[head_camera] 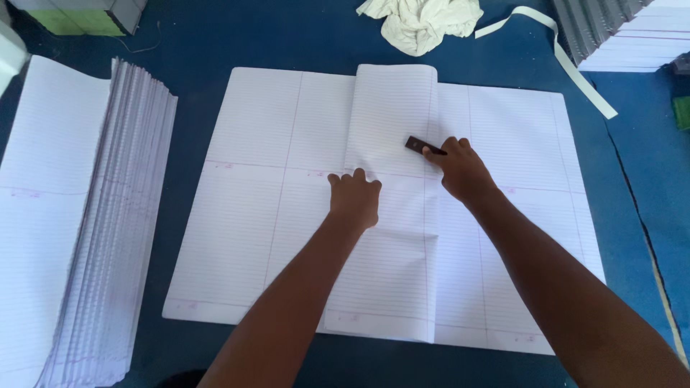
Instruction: The person folds large lined paper sheets in half and uses a small wooden block to press and crease the fold. They repeat this process for multiple sheets, stacking the finished ones to the side.
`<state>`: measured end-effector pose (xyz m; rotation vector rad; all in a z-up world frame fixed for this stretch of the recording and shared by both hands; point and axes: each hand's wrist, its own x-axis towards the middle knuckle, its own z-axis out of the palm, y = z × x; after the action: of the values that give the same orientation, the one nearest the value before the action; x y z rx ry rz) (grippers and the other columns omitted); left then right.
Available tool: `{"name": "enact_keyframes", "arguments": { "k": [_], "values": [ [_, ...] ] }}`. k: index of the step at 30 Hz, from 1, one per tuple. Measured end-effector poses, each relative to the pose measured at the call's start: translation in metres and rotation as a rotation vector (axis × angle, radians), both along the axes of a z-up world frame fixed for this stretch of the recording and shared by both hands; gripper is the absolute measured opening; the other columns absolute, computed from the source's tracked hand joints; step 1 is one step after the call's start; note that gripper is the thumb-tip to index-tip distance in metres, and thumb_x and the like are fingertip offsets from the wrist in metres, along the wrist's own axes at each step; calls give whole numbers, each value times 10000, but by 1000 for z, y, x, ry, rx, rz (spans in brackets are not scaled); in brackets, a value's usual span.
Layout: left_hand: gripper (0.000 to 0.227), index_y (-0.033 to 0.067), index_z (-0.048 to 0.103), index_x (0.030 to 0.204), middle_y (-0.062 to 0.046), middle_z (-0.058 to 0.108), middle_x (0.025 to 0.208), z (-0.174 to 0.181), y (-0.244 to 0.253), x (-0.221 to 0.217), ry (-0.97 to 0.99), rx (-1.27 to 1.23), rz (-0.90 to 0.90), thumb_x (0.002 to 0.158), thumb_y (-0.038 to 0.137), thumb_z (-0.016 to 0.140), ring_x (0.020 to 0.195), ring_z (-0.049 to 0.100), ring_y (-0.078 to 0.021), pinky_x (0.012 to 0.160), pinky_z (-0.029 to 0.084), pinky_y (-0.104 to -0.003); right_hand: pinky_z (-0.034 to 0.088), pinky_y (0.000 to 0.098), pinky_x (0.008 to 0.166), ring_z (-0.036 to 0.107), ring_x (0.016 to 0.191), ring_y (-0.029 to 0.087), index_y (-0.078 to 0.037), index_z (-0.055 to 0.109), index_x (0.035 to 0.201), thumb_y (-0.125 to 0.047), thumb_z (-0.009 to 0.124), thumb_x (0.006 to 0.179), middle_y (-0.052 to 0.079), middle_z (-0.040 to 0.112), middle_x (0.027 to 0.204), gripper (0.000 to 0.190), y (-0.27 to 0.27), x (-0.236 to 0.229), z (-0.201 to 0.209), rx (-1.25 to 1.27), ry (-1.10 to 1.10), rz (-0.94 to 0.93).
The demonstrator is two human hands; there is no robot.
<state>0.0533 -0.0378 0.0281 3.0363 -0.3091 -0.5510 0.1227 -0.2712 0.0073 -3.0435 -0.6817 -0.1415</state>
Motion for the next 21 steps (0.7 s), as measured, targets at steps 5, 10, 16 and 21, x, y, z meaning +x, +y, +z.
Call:
{"name": "enact_keyframes", "arguments": {
  "k": [5, 10, 16, 21],
  "values": [
    [467, 167, 632, 1306, -122, 584, 1254, 2, 1, 0, 0, -5, -4, 850, 170, 732, 1114, 615, -304, 1114, 361, -608, 588, 354, 833, 556, 964, 258, -243, 673, 1372, 30, 665, 903, 90, 578, 1076, 542, 4, 37, -3, -21, -22, -51],
    [431, 151, 662, 1243, -119, 592, 1215, -2, 1, -2, -61, -56, 4, 821, 165, 746, 1092, 608, -311, 1084, 379, -606, 604, 370, 800, 567, 976, 274, -266, 630, 1435, 34, 622, 961, 115, 559, 1062, 560, 10, 65, 5, -39, 73, -168],
    [406, 127, 679, 1213, -132, 605, 1154, -3, 3, -5, -111, -59, -21, 812, 146, 744, 998, 620, -312, 1018, 429, -594, 607, 378, 846, 560, 1044, 295, -319, 547, 1488, 36, 610, 941, 156, 512, 1128, 656, 22, 100, 16, -110, 185, -298],
    [445, 119, 670, 1242, -137, 606, 1142, -2, 3, -6, -112, -73, -23, 807, 152, 754, 985, 619, -304, 1035, 419, -597, 612, 406, 866, 565, 1111, 351, -318, 519, 1518, 20, 600, 948, 193, 521, 1184, 669, 17, 128, 6, -129, 184, -305]
  ]
}}
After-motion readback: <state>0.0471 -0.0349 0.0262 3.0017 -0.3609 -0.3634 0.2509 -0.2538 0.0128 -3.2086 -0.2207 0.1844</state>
